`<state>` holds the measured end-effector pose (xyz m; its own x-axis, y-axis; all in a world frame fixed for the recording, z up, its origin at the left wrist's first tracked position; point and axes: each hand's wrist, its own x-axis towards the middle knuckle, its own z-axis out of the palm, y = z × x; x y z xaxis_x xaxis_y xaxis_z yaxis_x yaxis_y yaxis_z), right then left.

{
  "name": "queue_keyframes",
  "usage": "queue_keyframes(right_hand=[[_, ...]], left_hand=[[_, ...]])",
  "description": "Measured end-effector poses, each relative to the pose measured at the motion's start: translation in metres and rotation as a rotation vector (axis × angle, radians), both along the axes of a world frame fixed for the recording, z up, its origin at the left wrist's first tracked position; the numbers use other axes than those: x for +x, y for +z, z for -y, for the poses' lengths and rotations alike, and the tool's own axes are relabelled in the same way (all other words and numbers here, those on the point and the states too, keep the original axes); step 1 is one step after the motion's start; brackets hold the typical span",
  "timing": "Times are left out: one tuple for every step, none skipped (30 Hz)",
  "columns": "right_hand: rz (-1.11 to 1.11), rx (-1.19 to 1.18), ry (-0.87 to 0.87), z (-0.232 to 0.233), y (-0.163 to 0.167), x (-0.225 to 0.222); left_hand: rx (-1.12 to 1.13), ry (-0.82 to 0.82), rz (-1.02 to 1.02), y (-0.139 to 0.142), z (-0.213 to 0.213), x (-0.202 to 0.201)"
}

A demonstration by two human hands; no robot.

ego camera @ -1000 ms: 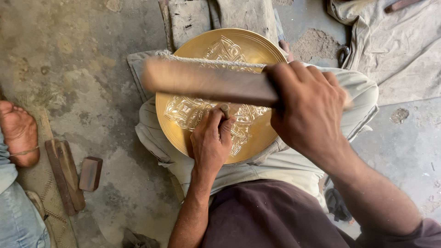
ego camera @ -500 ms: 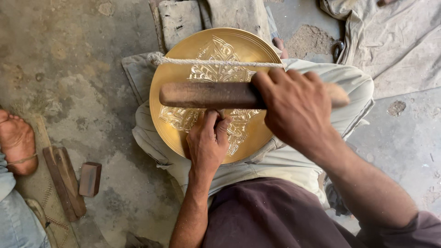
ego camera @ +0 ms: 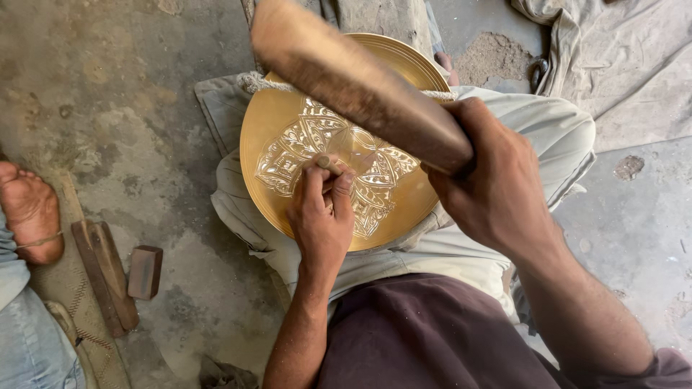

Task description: The person sits cross-legged on the floor with a brass plate resting on their lap and holds a chisel against the plate's embossed floral pattern. They strike the chisel with a wooden mallet, repositioning the chisel across different areas of the design, and at times hold the plate edge with one hand while carving with the other.

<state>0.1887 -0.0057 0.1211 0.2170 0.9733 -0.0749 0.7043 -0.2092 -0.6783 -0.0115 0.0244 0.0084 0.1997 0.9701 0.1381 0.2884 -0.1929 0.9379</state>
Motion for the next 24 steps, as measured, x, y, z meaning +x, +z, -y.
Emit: queue_keyframes(right_hand=[[0.080, 0.031, 0.006, 0.001, 0.000, 0.001], [0.161, 0.062, 0.011, 0.001, 0.000, 0.001], [0.242, 0.089, 0.018, 0.001, -0.001, 0.002], [0.252, 0.097, 0.028, 0.000, -0.002, 0.003], [0.264, 0.105, 0.037, -0.001, -0.002, 0.004], [0.273, 0.110, 0.048, -0.001, -0.002, 0.004], [0.265, 0.105, 0.052, -0.002, -0.002, 0.005], [0.259, 0.102, 0.053, -0.003, -0.001, 0.006], [0.252, 0.097, 0.053, -0.004, 0.000, 0.007], [0.190, 0.133, 0.040, -0.005, 0.001, 0.007], [0.128, 0.169, 0.028, -0.006, 0.002, 0.007], [0.064, 0.205, 0.015, -0.008, 0.003, 0.005], [0.021, 0.211, 0.022, -0.009, 0.004, 0.003], [-0.020, 0.218, 0.029, -0.012, 0.005, 0.001], [-0.061, 0.224, 0.035, -0.015, 0.005, -0.002], [-0.087, 0.239, 0.055, -0.019, 0.005, -0.005], [-0.113, 0.253, 0.074, -0.022, 0.005, -0.007], [-0.138, 0.268, 0.094, -0.026, 0.004, -0.008], [0.035, 0.261, 0.133, -0.031, 0.002, -0.009], [0.208, 0.252, 0.170, -0.034, 0.000, -0.009], [0.382, 0.240, 0.206, -0.035, 0.000, -0.008], [0.564, 0.153, 0.243, -0.034, 0.000, -0.007], [0.743, 0.064, 0.283, -0.033, 0.000, -0.006], [0.918, -0.028, 0.325, -0.031, 0.000, -0.006]], left_hand=[[0.041, -0.013, -0.043, -0.001, -0.002, 0.000], [0.081, -0.027, -0.085, -0.003, -0.005, -0.001], [0.119, -0.040, -0.126, -0.005, -0.007, -0.001], [0.108, -0.048, -0.137, -0.007, -0.008, -0.001], [0.097, -0.057, -0.147, -0.009, -0.009, 0.000], [0.084, -0.065, -0.159, -0.010, -0.009, -0.001], [0.107, -0.067, -0.154, -0.012, -0.010, -0.001], [0.132, -0.072, -0.147, -0.014, -0.011, 0.000], [0.156, -0.079, -0.139, -0.015, -0.011, 0.001], [0.159, -0.073, -0.167, -0.017, -0.011, 0.001], [0.163, -0.067, -0.193, -0.018, -0.011, 0.002], [0.166, -0.061, -0.222, -0.018, -0.012, 0.003], [0.161, -0.057, -0.232, -0.018, -0.011, 0.003], [0.157, -0.055, -0.241, -0.017, -0.011, 0.003], [0.153, -0.052, -0.249, -0.017, -0.011, 0.003], [0.151, -0.053, -0.247, -0.016, -0.011, 0.003], [0.149, -0.053, -0.244, -0.015, -0.011, 0.002], [0.147, -0.054, -0.242, -0.014, -0.011, 0.002], [0.141, -0.053, -0.230, -0.013, -0.011, 0.002], [0.136, -0.054, -0.217, -0.013, -0.011, 0.002], [0.131, -0.056, -0.205, -0.012, -0.012, 0.002], [0.117, -0.064, -0.217, -0.012, -0.012, 0.002], [0.102, -0.068, -0.231, -0.012, -0.012, 0.003], [0.086, -0.071, -0.248, -0.012, -0.012, 0.002]])
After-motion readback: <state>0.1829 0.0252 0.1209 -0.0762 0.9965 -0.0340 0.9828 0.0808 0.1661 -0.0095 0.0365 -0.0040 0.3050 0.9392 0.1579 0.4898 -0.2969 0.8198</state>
